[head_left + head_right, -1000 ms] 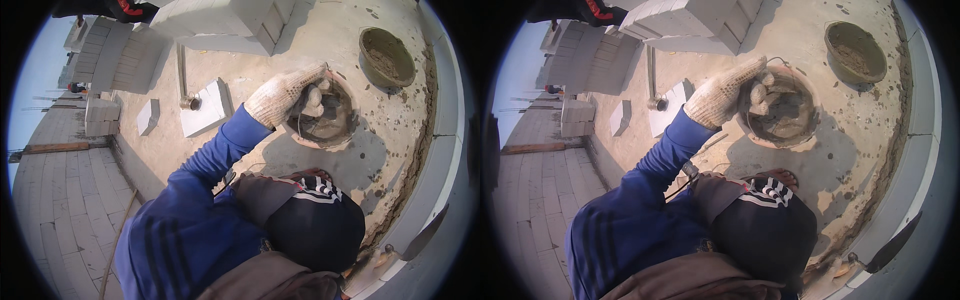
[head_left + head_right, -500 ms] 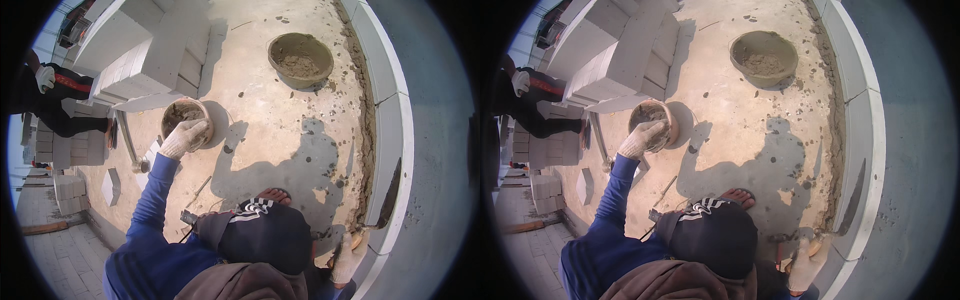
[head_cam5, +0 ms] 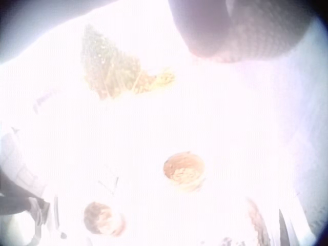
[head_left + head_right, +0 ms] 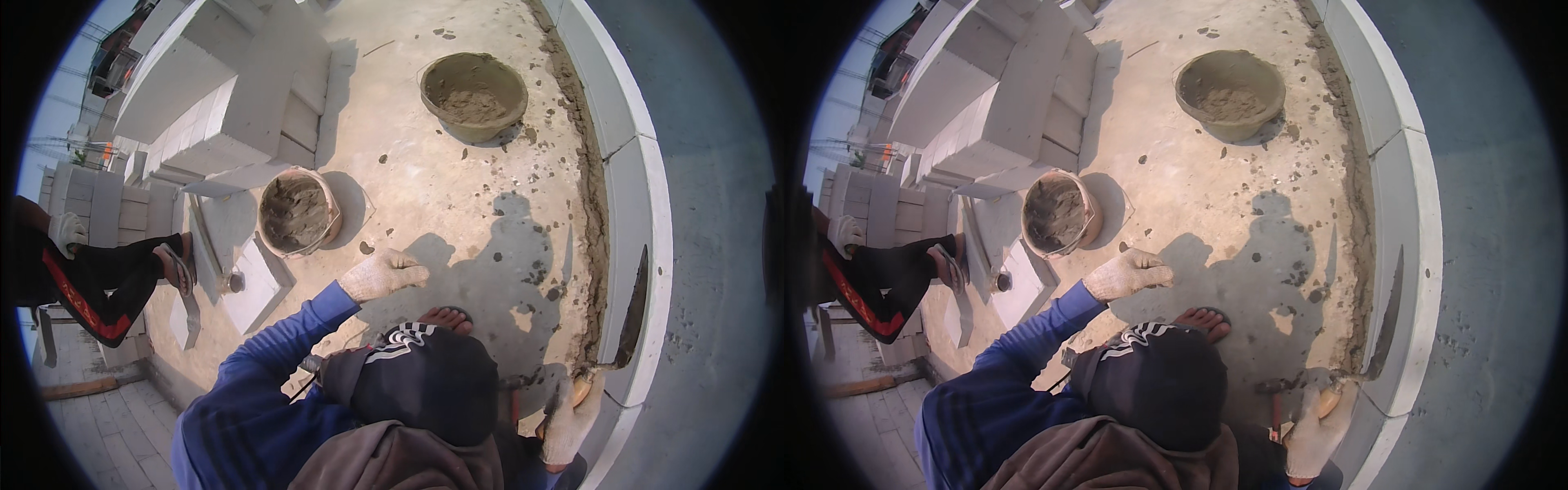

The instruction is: The person scoops mortar from a bucket using a trowel and spreads it onto a white rectangular tile. They then place the tile onto a prepared bed of mortar along a curved wall, using a hammer to tap it into position and a string line to ensure alignment.

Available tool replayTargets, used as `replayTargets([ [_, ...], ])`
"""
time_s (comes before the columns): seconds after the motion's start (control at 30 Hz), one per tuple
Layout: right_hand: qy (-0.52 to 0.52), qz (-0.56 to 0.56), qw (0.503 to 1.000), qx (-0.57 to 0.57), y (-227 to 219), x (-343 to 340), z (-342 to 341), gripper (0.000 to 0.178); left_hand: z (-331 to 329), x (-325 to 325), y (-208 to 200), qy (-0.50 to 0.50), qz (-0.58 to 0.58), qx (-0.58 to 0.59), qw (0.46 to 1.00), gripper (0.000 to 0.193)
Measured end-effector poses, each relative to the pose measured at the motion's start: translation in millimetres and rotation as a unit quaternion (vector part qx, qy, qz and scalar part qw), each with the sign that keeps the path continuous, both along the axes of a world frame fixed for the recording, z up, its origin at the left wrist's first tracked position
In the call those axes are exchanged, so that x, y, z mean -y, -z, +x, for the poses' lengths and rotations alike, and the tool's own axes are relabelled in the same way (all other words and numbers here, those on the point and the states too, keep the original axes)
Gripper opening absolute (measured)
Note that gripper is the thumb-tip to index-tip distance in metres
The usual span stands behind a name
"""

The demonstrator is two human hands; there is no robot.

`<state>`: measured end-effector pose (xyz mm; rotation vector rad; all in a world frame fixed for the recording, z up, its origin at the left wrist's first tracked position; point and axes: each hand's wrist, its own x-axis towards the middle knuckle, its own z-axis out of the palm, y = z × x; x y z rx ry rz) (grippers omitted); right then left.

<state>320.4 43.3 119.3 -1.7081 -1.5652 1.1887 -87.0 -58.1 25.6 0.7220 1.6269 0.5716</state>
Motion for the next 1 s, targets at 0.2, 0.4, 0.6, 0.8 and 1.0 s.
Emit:
replayTargets([
  [0.2,-0.003,-0.138,0.990,-0.044,-27,-1,-14,0.041,3,6,17,-0.170,0.060,0.072,0.981,0.047],
  [0.4,-0.008,-0.058,0.998,-0.019,-27,-2,-26,0.029,-12,-12,29,-0.101,0.054,0.028,0.993,0.056],
  [0.6,-0.010,-0.092,0.996,-0.001,-30,-4,-23,0.030,-4,-14,47,-0.150,0.030,0.079,0.985,0.059],
  [0.8,-0.012,-0.108,0.993,0.052,-26,-1,-10,0.042,12,2,47,-0.103,-0.001,0.065,0.993,0.061],
  [1.0,-0.149,-0.004,0.988,0.029,-19,-17,-49,0.050,49,24,-63,-0.093,0.079,0.123,0.985,0.055],
])
